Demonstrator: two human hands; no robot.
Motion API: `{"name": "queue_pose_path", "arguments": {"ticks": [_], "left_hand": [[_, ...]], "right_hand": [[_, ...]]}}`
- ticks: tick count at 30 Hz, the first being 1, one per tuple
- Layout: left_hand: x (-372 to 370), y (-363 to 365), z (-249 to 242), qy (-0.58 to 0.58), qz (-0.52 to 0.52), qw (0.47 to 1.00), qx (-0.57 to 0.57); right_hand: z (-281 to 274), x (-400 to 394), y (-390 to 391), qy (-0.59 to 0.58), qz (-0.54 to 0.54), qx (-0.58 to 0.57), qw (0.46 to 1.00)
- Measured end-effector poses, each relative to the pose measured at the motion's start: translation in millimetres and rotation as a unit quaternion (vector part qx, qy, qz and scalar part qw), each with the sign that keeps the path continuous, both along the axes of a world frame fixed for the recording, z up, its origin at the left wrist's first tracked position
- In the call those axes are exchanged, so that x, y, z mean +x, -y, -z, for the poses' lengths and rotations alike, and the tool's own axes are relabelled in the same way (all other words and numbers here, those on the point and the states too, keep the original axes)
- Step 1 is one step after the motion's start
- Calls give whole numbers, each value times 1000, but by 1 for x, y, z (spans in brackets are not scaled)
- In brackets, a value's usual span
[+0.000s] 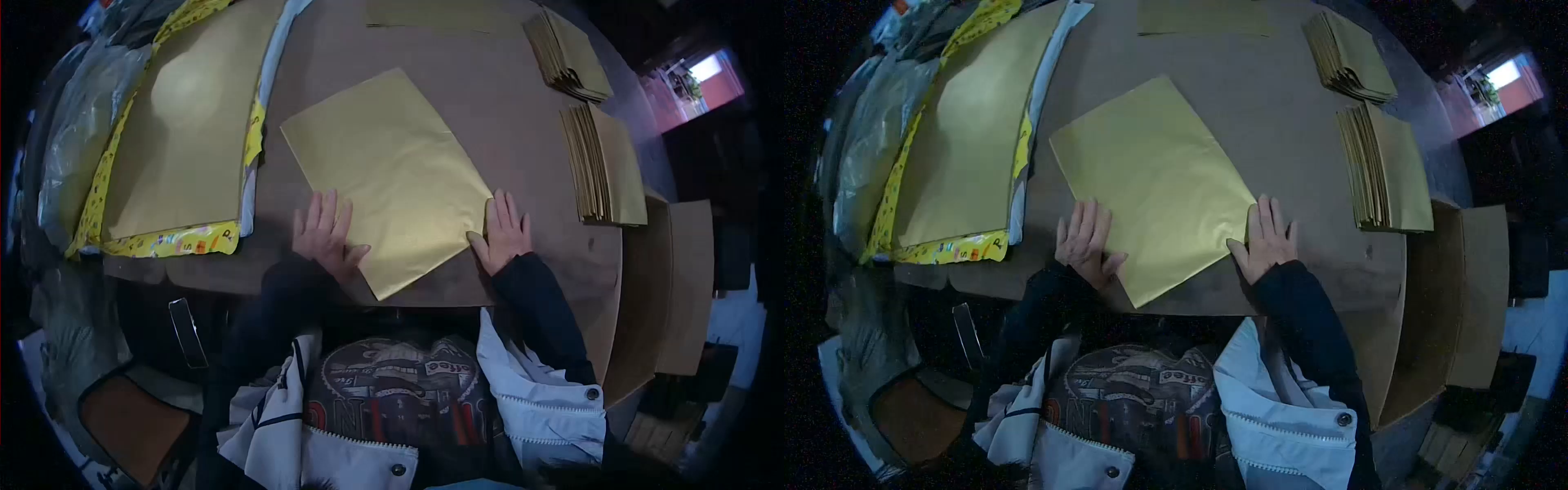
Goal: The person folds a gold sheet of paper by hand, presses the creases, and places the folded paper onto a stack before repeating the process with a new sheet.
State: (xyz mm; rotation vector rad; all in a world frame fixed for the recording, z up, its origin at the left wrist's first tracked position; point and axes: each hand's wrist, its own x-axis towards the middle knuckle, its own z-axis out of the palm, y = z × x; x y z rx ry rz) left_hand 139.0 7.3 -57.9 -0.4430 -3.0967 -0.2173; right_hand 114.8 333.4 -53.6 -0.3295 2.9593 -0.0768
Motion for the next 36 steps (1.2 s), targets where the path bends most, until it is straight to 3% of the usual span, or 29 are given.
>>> {"name": "queue_pose_path", "arguments": {"ticks": [3, 8, 10, 12, 16, 20, 21, 22, 24, 28, 30, 31, 33, 34, 35, 36], "left_hand": [[8, 6, 2, -7, -19, 999, 48], [9, 7, -4, 2, 5, 998, 60], [14, 4, -7, 12, 34, 995, 89], [25, 1, 3, 1, 111, 991, 80], [51, -11, 3, 45, 128, 983, 119], [72, -11, 12, 42, 160, 979, 121], [77, -9, 17, 32, 157, 977, 139], [80, -8, 16, 39, 156, 977, 143], [81, -4, 8, 102, 143, 968, 179], [79, 4, 0, 86, 72, 957, 269], [73, 11, -1, 63, 8, 872, 486], [69, 13, 2, 60, 8, 873, 485], [59, 19, 11, 133, -135, 641, 744], [46, 28, 11, 180, -170, 601, 760], [33, 33, 11, 172, -165, 604, 761], [21, 37, 8, 155, -204, 563, 786]], "right_hand": [[-10, -21, -1, -26, -35, 36, 998], [-24, -87, 18, -58, -59, -90, 993], [-22, -112, 34, -76, -65, -84, 991], [-19, -139, 51, -81, -26, -114, 990], [-11, -182, 71, -39, 19, -64, 997], [18, -221, 50, 3, 52, -156, 986], [21, -221, 47, 47, 54, -185, 980], [-9, -198, 62, 21, 68, -140, 988], [-2, -198, 61, -1, 62, -140, 988], [3, -207, 58, -13, 52, -125, 991], [3, -210, 62, -27, 52, -142, 988], [3, -211, 65, -41, 51, -157, 985], [5, -207, 73, -55, 30, -179, 982], [5, -208, 77, -68, 12, -199, 978], [3, -211, 82, 2, 42, -232, 972], [5, -214, 82, -5, 37, -234, 972]]}}
